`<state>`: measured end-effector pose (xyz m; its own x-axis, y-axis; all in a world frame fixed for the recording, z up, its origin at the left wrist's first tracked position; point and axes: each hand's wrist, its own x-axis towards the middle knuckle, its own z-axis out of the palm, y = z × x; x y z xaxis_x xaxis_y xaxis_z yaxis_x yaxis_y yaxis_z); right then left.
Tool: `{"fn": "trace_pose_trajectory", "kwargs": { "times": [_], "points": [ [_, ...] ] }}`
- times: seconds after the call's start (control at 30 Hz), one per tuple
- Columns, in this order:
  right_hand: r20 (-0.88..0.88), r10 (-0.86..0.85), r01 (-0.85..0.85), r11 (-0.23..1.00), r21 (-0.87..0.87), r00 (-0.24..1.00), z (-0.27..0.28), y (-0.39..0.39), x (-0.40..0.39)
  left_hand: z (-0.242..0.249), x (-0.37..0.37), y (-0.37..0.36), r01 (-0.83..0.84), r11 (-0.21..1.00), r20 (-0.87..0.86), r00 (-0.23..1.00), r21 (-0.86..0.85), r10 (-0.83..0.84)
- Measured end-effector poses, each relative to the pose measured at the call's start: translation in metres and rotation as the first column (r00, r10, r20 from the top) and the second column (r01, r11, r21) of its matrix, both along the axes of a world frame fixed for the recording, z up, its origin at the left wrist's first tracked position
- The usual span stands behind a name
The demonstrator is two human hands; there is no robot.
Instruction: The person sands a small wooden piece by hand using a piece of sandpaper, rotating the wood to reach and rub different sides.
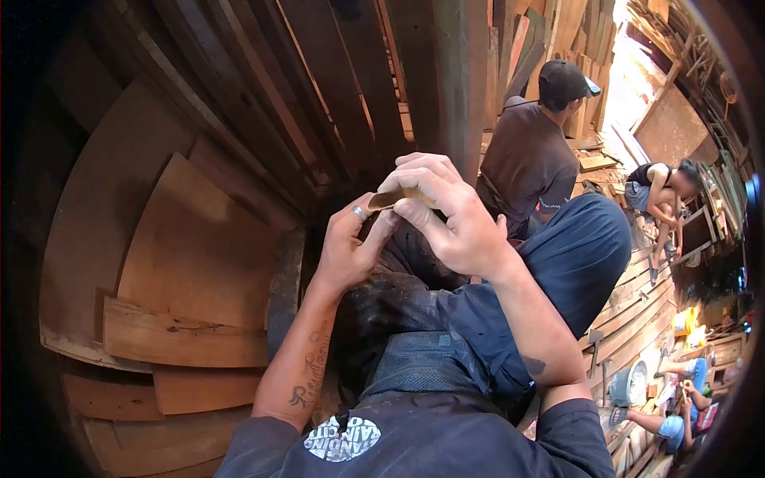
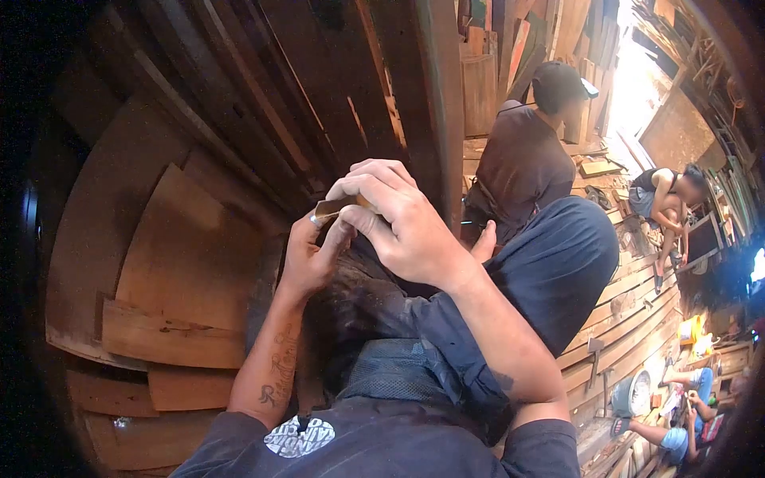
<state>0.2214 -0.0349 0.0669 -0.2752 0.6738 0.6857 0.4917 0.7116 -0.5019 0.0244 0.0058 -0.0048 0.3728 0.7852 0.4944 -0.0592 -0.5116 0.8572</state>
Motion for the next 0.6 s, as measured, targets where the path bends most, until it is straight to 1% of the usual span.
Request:
{"fn": "trace_pose_trajectory", "kwargs": {
  "times": [0.07,0.1,0.13,0.2,0.27,0.33,0.4,0.43,0.5,0.53,0.6],
  "points": [
    [0.039,-0.031,0.032,0.999,-0.023,0.999,-0.006,0.005,0.006,0.001,-0.003,0.000,-0.004,1.000,0.017,1.000,-0.015,0.004],
    [0.064,-0.081,0.084,0.996,-0.042,0.995,-0.006,0.006,0.012,0.002,-0.005,0.001,-0.009,0.999,0.036,0.999,-0.031,0.010],
    [0.026,-0.060,0.061,0.996,-0.068,0.998,-0.006,0.006,0.013,0.003,-0.005,0.002,-0.012,0.999,0.060,0.998,-0.048,0.015],
    [-0.049,-0.022,0.015,0.992,-0.124,0.999,-0.004,0.003,0.010,0.002,-0.005,0.007,-0.014,1.000,0.033,0.999,-0.010,0.014],
    [-0.065,0.060,-0.065,0.996,-0.068,0.996,0.002,0.001,-0.003,-0.002,-0.007,0.007,-0.028,0.999,0.005,1.000,0.015,0.028],
    [-0.031,0.037,-0.039,0.998,-0.051,0.999,-0.007,0.007,-0.001,0.000,-0.007,0.004,-0.040,0.999,0.012,0.999,-0.002,0.040],
    [0.039,-0.057,0.059,0.997,-0.049,0.998,-0.008,0.008,0.009,0.007,-0.007,0.003,-0.059,0.998,-0.002,0.998,0.006,0.059],
    [0.045,-0.072,0.076,0.993,-0.095,0.996,-0.006,0.006,0.012,0.006,-0.006,0.004,-0.040,0.999,-0.011,0.999,0.000,0.040],
    [-0.030,0.046,-0.048,0.994,-0.098,0.999,-0.001,0.001,0.003,-0.003,-0.002,0.004,-0.004,1.000,-0.026,1.000,-0.023,0.003],
    [-0.068,0.109,-0.115,0.988,-0.101,0.992,0.001,-0.002,-0.004,-0.005,0.001,0.003,-0.029,0.990,-0.049,0.998,0.137,0.036],
    [-0.081,0.087,-0.095,0.990,-0.104,0.993,-0.001,-0.002,-0.006,-0.005,-0.001,0.002,-0.027,0.997,-0.037,0.999,0.065,0.030]
  ]
}}
